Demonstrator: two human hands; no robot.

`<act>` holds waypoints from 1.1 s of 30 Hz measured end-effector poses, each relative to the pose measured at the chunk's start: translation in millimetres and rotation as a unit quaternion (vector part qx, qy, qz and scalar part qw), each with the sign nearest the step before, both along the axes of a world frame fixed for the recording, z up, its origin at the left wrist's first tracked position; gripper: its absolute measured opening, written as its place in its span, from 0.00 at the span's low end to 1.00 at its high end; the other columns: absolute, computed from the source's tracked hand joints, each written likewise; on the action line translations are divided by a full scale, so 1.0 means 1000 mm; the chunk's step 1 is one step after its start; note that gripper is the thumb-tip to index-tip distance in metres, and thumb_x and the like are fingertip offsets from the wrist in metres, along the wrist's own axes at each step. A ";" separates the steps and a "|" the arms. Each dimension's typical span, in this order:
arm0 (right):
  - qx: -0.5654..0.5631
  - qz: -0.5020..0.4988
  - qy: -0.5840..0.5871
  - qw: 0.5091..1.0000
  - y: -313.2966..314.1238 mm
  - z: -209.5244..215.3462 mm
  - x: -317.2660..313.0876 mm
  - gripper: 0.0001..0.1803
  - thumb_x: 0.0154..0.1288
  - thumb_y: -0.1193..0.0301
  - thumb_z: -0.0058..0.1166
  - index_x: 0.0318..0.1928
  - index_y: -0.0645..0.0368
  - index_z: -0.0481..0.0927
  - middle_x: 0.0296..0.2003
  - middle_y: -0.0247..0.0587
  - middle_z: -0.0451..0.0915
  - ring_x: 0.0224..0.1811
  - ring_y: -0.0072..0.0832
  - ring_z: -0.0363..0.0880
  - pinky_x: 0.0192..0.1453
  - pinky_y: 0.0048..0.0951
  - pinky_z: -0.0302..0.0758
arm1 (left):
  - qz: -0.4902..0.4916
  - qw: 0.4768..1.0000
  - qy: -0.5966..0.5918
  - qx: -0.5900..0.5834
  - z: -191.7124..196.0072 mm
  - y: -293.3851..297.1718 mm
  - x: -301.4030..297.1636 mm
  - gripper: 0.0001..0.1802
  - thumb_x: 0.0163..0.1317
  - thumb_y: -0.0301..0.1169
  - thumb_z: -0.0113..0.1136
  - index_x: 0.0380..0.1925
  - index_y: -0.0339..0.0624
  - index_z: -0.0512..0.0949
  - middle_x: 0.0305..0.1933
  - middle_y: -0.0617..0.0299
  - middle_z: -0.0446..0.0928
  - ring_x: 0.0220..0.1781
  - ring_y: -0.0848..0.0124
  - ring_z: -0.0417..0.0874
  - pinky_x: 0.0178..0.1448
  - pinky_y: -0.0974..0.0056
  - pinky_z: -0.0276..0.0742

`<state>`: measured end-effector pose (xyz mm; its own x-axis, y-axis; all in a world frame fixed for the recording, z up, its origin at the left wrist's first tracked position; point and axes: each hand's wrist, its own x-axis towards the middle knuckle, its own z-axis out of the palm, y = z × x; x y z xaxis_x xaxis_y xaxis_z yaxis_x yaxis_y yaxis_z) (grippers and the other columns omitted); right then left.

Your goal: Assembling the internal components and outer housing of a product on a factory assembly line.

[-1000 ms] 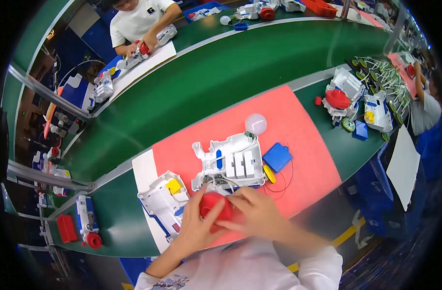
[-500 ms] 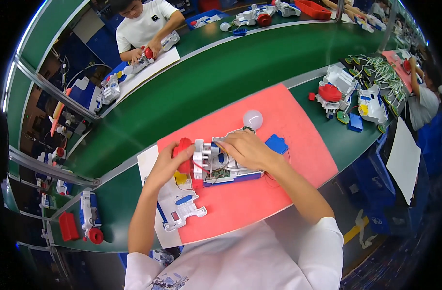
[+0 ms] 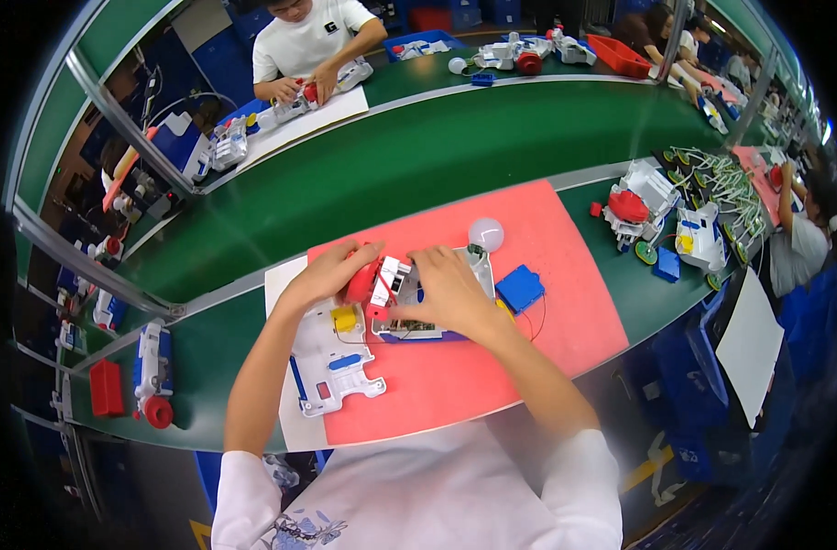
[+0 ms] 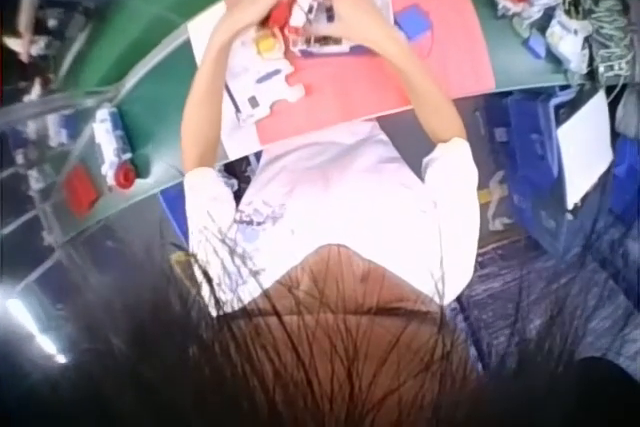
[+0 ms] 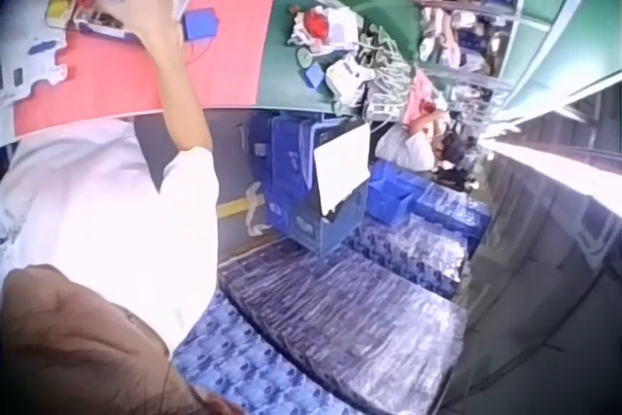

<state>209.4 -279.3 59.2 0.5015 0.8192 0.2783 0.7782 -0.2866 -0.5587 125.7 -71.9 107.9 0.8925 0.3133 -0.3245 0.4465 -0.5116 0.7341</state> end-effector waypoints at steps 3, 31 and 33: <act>0.029 0.003 -0.026 0.999 0.000 -0.007 -0.002 0.51 0.44 0.44 0.74 0.60 0.70 0.72 0.57 0.60 0.73 0.60 0.52 0.73 0.65 0.46 0.68 | 0.029 0.999 0.005 0.025 0.007 -0.010 -0.004 0.48 0.56 0.72 0.54 0.46 0.28 0.76 0.33 0.46 0.82 0.31 0.61 0.86 0.34 0.62 0.80; 0.082 -0.066 -0.042 0.994 0.000 -0.020 -0.054 0.20 0.49 0.50 0.71 0.33 0.52 0.87 0.38 0.27 0.81 0.49 0.30 0.70 0.55 0.39 0.56 | -0.056 0.958 -0.211 -0.184 -0.036 0.005 -0.030 0.41 0.58 0.34 0.72 0.67 0.46 0.59 0.60 0.51 0.73 0.60 0.64 0.78 0.64 0.61 0.74; 0.069 -0.091 -0.037 0.993 0.003 -0.020 -0.053 0.20 0.49 0.50 0.71 0.31 0.52 0.87 0.37 0.27 0.81 0.48 0.30 0.70 0.55 0.39 0.57 | -0.129 0.952 -0.201 -0.193 -0.031 -0.003 -0.037 0.61 0.43 0.30 0.82 0.73 0.49 0.51 0.67 0.51 0.67 0.66 0.61 0.74 0.67 0.58 0.73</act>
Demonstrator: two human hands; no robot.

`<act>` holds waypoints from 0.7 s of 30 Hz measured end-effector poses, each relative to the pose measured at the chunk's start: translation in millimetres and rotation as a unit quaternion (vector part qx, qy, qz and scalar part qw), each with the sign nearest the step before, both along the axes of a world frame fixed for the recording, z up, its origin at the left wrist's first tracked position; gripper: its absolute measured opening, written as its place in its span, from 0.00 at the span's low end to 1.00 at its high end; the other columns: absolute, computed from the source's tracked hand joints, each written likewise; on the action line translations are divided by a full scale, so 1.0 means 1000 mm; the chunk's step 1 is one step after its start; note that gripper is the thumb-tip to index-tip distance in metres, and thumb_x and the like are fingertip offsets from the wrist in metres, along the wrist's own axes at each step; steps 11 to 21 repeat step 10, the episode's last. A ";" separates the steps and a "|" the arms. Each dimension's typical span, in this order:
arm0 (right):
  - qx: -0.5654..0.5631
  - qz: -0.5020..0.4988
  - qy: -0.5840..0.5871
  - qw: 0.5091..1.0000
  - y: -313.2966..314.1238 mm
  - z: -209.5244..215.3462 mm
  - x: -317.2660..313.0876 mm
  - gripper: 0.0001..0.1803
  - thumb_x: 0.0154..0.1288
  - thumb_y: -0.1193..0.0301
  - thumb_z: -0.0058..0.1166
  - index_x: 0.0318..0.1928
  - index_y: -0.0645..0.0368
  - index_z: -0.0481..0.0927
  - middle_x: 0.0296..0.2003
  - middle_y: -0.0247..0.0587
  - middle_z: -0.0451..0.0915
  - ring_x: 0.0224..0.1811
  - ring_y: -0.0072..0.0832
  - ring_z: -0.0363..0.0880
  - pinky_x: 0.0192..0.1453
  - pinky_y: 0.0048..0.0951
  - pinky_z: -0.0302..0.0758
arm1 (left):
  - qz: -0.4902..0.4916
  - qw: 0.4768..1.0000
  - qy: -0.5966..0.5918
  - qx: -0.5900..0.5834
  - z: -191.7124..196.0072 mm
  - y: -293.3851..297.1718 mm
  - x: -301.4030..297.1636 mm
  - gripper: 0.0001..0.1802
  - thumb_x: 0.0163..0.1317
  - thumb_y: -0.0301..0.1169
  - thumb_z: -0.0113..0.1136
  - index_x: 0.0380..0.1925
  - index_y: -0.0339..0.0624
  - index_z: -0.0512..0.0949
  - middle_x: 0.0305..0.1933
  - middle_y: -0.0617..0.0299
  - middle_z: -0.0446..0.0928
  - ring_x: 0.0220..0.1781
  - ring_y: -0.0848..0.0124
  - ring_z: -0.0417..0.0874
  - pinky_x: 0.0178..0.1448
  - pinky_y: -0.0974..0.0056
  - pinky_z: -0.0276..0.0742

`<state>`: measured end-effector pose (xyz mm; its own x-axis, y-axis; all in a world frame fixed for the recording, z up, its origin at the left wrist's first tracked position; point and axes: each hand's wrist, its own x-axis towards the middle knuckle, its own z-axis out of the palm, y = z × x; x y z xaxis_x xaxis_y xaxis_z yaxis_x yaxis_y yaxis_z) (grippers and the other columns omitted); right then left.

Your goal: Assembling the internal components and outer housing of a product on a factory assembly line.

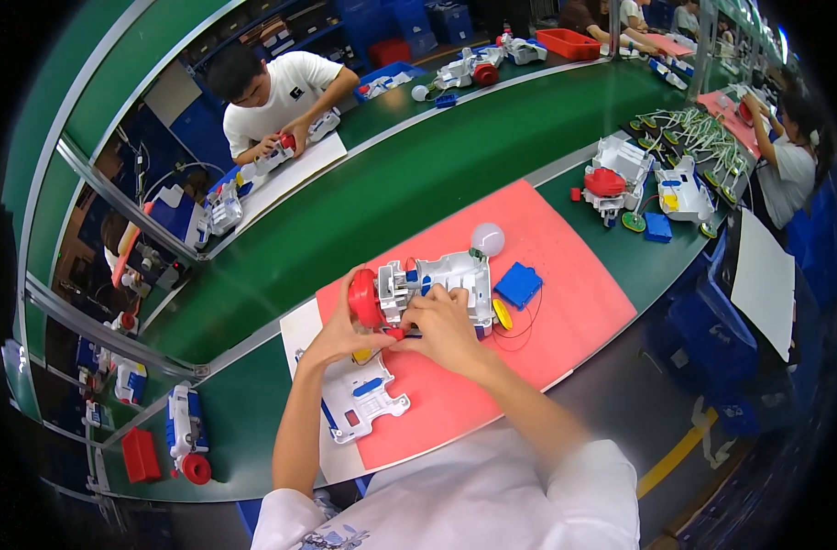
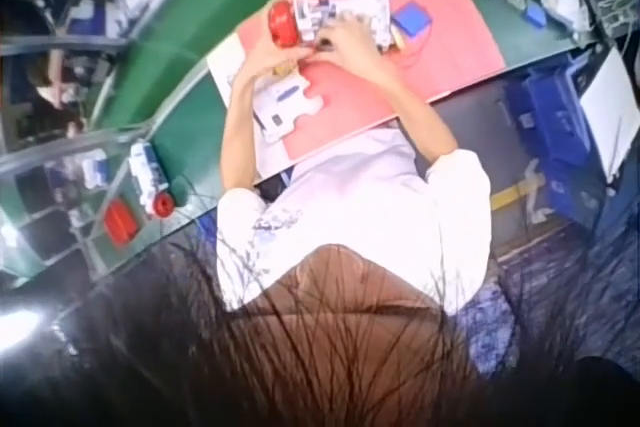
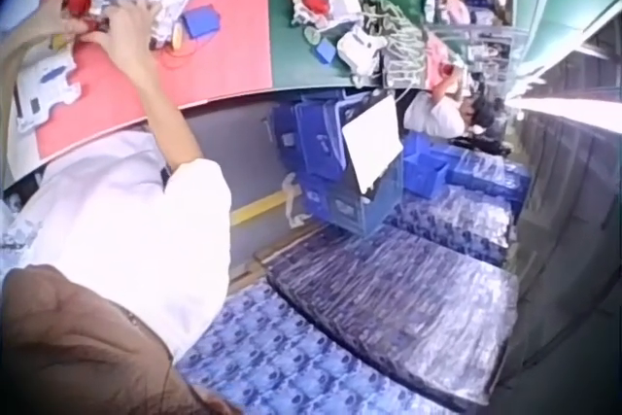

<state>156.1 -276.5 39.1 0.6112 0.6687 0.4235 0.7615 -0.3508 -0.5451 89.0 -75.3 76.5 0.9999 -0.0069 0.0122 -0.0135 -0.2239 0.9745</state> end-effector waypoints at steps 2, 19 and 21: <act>0.012 -0.007 0.011 1.000 0.002 -0.002 0.001 0.20 0.49 0.51 0.71 0.29 0.53 0.84 0.34 0.30 0.81 0.46 0.30 0.71 0.55 0.39 0.57 | 0.020 0.999 0.028 0.002 0.000 0.002 0.004 0.74 0.30 0.28 0.88 0.76 0.50 0.45 0.70 0.52 0.64 0.69 0.60 0.71 0.68 0.56 0.73; 0.048 -0.028 -0.003 0.998 0.005 -0.011 0.001 0.16 0.51 0.59 0.73 0.29 0.53 0.79 0.30 0.31 0.79 0.45 0.30 0.74 0.54 0.38 0.58 | 0.040 0.968 -0.050 0.242 -0.001 0.005 0.018 0.66 0.34 0.36 0.85 0.74 0.48 0.52 0.64 0.48 0.72 0.63 0.58 0.78 0.69 0.57 0.73; 0.048 -0.028 -0.003 0.998 0.005 -0.011 0.001 0.16 0.51 0.59 0.73 0.29 0.53 0.79 0.30 0.31 0.79 0.45 0.30 0.74 0.54 0.38 0.58 | 0.040 0.968 -0.050 0.242 -0.001 0.005 0.018 0.66 0.34 0.36 0.85 0.74 0.48 0.52 0.64 0.48 0.72 0.63 0.58 0.78 0.69 0.57 0.73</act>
